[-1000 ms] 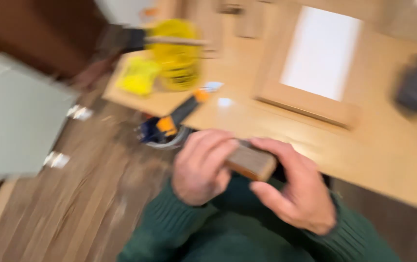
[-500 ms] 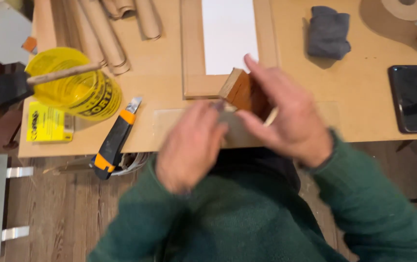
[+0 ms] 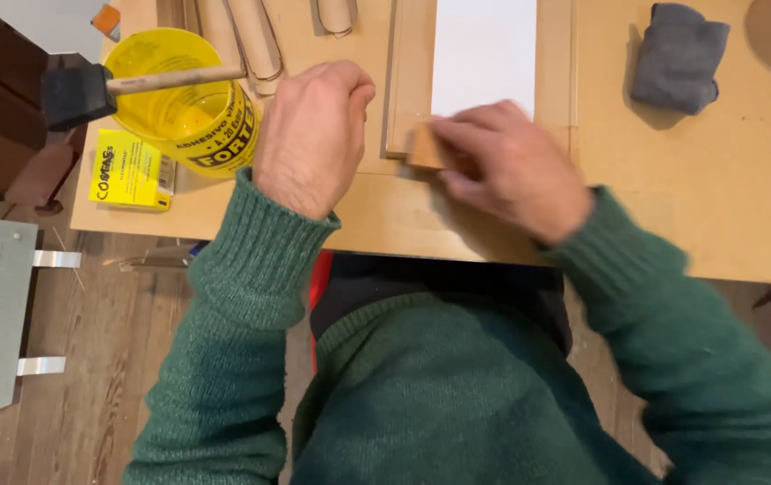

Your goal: Assembling a picture frame by cleaning the backboard and gluing wooden strips to the frame.

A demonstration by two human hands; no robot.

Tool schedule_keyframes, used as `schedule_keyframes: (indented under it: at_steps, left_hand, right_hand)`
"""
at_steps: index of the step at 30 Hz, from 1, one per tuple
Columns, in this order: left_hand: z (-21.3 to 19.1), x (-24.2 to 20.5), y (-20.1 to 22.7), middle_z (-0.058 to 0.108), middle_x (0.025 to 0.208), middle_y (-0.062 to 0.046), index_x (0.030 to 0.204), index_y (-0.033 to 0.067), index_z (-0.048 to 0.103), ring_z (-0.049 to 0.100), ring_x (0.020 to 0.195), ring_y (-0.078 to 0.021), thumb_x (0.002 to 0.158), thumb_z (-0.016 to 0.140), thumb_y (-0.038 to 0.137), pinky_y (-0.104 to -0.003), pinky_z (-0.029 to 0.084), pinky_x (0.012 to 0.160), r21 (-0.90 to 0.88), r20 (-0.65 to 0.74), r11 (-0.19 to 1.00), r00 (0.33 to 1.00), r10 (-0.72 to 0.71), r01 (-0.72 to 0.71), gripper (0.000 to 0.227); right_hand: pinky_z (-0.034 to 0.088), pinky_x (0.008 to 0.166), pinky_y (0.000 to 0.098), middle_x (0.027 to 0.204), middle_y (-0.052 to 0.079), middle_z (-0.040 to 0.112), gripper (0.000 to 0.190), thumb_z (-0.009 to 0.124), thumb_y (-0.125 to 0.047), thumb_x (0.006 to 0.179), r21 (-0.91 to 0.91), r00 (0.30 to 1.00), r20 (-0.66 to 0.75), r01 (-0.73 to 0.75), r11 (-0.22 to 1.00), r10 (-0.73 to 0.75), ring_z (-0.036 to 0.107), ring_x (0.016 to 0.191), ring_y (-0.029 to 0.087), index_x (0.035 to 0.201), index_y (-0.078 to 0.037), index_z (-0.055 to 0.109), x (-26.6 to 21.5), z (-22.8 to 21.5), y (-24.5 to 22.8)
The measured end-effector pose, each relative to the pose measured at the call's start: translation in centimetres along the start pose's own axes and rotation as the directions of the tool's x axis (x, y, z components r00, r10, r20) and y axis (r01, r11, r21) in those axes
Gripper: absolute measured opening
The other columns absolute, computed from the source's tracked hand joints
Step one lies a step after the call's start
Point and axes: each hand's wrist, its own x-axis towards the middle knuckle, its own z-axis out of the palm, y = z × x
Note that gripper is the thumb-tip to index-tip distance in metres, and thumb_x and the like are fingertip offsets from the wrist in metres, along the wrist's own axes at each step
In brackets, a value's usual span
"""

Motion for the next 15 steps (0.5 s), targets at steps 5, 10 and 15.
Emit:
schedule_keyframes:
  at_steps: [5, 10, 15]
  left_hand:
    - [-0.3, -0.2, -0.1, 0.072, 0.095, -0.019, 0.097, 0.0011, 0.070, 0.067, 0.090, -0.0415, 0.099, 0.066, 0.010, -0.050, 0.053, 0.078, 0.016, 0.001, 1.000, 1.000, 0.004, -0.004, 0.010]
    - [0.4, -0.3, -0.5, 0.072, 0.093, -0.017, 0.107, 0.0001, 0.066, 0.069, 0.088, -0.0385, 0.097, 0.068, 0.011, -0.048, 0.053, 0.078, -0.044, 0.059, 0.998, 0.998, -0.032, 0.034, 0.015]
    - [2.0, 0.0, -1.2, 0.068, 0.103, -0.019, 0.125, -0.0023, 0.057, 0.069, 0.091, -0.0360, 0.096, 0.068, 0.010, -0.045, 0.055, 0.080, -0.081, 0.130, 0.994, 0.990, -0.062, 0.073, 0.033]
  right_hand:
    - [0.054, 0.096, 0.0424, 0.117, 0.016, 0.069, 0.051, 0.078, -0.019, 0.087, -0.010, 1.000, -0.011, -0.003, 1.000, 0.003, 0.062, 0.107, 0.033, 0.131, 0.002, 0.065, 1.1, -0.8, -0.6]
    - [0.055, 0.089, 0.0423, 0.109, 0.016, 0.066, 0.057, 0.078, -0.014, 0.090, -0.046, 0.985, -0.033, -0.172, 0.984, 0.171, 0.061, 0.099, 0.032, 0.143, -0.003, 0.062, -5.6, -7.1, 3.6]
    - [0.056, 0.078, 0.0425, 0.100, 0.016, 0.070, 0.057, 0.082, -0.014, 0.082, -0.276, 0.808, -0.094, -0.582, 0.765, 0.581, 0.068, 0.086, 0.031, 0.135, -0.001, 0.066, -13.0, -11.7, 6.9]
